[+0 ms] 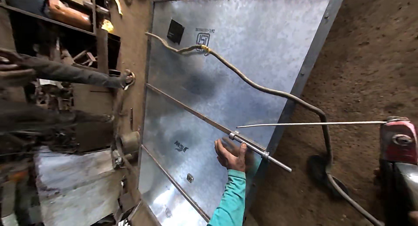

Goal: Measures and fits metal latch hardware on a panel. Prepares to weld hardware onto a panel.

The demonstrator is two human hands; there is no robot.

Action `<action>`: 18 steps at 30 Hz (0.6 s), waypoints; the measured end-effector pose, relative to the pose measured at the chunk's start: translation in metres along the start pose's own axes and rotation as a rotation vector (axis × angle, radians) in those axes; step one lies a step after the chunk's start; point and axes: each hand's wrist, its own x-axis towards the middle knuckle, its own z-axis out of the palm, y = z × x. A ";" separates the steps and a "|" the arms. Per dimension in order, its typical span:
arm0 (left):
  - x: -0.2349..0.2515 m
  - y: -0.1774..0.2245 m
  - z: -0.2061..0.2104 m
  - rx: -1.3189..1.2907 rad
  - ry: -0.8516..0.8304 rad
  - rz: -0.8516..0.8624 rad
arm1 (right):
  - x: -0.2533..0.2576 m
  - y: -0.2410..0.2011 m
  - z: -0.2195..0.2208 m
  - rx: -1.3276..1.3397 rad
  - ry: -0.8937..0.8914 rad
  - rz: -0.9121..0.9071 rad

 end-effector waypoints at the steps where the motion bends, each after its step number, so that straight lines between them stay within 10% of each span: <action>1: 0.000 0.001 0.000 -0.009 -0.003 -0.010 | 0.000 -0.002 0.002 0.026 -0.007 0.036; 18: 0.000 -0.004 -0.001 -0.021 -0.006 0.025 | 0.018 0.007 0.011 0.064 -0.044 0.073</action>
